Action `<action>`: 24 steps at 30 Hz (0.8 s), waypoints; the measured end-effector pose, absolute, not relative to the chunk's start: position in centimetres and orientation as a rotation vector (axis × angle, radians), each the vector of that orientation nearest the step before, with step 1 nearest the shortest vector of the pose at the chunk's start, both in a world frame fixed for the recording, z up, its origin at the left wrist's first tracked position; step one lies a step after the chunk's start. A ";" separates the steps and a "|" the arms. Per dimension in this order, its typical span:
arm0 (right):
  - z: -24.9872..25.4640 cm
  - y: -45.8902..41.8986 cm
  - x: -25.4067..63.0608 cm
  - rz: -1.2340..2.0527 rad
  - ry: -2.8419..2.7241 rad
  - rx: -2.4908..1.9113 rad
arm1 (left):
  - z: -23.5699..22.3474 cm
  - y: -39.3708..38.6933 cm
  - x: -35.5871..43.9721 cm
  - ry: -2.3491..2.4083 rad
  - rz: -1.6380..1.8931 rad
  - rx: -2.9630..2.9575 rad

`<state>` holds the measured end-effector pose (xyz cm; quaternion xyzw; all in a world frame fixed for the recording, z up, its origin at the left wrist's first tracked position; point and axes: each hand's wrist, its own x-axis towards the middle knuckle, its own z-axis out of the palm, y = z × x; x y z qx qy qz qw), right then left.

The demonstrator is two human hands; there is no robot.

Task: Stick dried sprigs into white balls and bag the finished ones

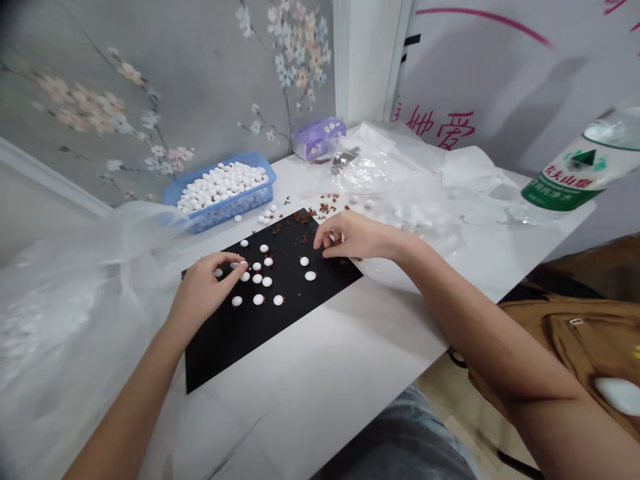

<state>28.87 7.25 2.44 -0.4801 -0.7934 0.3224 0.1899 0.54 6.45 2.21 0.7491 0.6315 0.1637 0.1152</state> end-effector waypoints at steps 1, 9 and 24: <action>2.2 7.3 28.8 0.889 -2.306 -1.316 | 2.2 6.5 0.5 1.848 0.478 2.199; 1.1 8.0 28.9 0.746 -2.460 -1.266 | 2.3 7.8 0.3 1.796 0.576 2.204; 1.7 7.6 27.4 0.480 -2.304 -1.209 | 0.8 16.3 4.2 1.777 0.472 2.486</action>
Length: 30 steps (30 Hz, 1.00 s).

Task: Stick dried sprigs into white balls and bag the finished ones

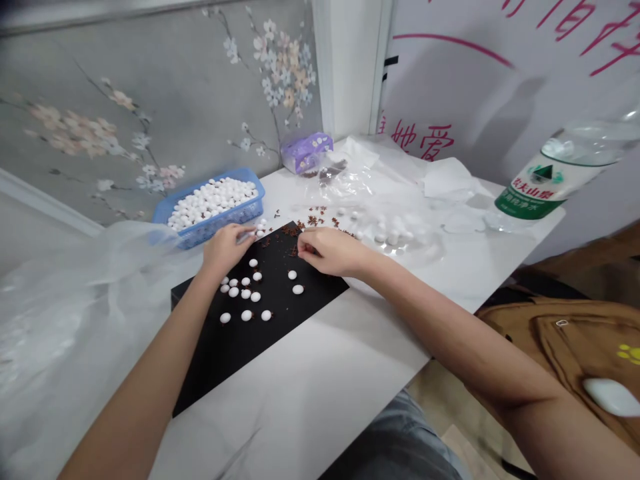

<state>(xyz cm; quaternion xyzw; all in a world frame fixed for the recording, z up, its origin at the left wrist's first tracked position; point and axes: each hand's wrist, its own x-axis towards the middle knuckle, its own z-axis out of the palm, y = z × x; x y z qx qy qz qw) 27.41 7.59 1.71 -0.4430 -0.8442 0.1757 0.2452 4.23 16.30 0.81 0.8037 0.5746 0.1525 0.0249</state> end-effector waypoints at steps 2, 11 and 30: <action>1.9 7.5 27.4 0.458 -2.287 -1.199 | 0.7 15.9 4.3 1.767 0.520 2.498; 1.9 7.2 27.2 0.416 -2.232 -1.225 | 0.6 14.0 2.4 1.770 0.659 2.284; 0.8 4.0 24.0 0.303 -1.966 -0.814 | 0.5 1.5 5.2 1.035 1.035 1.345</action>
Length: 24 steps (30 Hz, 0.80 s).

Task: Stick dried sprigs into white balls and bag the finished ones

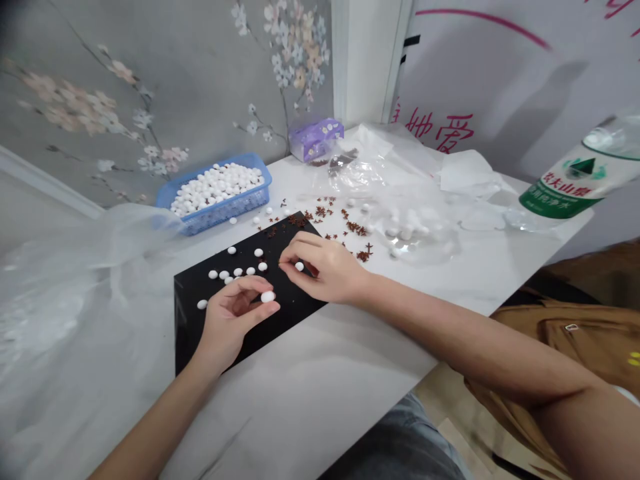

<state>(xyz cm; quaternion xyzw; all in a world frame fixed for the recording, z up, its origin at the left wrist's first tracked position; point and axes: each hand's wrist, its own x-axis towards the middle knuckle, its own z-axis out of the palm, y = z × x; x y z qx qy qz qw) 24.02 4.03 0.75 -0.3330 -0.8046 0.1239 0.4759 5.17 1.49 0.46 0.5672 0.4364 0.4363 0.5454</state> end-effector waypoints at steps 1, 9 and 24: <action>0.8 3.8 23.9 0.310 -1.960 -0.790 | 0.4 1.6 5.2 1.049 1.049 1.348; 0.6 3.1 23.3 0.351 -2.035 -0.698 | 0.0 1.5 5.7 1.147 1.092 1.306; 0.6 3.1 23.6 0.418 -2.232 -0.634 | 0.2 1.3 5.6 1.165 1.111 1.249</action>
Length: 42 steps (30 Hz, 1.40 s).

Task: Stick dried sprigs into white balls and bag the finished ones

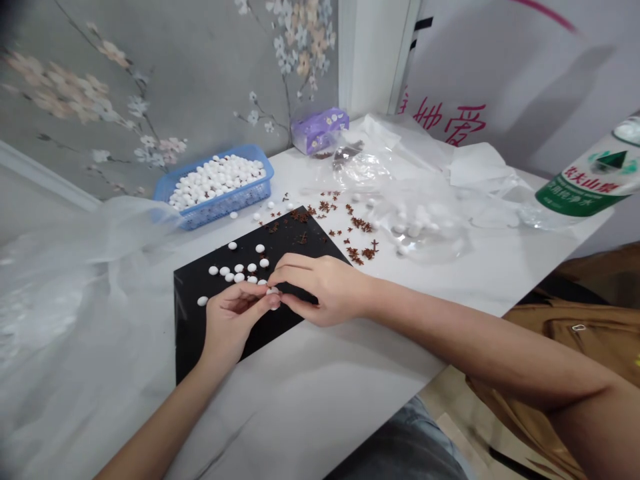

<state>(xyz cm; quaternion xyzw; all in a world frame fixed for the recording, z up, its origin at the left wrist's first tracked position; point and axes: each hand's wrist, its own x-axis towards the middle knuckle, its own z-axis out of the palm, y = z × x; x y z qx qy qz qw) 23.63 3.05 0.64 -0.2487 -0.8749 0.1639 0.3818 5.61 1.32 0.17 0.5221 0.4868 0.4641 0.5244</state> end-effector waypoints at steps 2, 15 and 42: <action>0.7 3.1 23.6 0.397 -2.244 -0.631 | 0.1 1.4 5.5 1.154 1.108 1.249; -0.1 3.6 23.5 0.265 -2.252 -0.541 | -0.3 1.6 5.3 1.107 1.106 1.261; 3.0 8.0 31.5 0.320 -2.223 -1.785 | 2.2 7.8 -1.1 1.788 0.619 2.331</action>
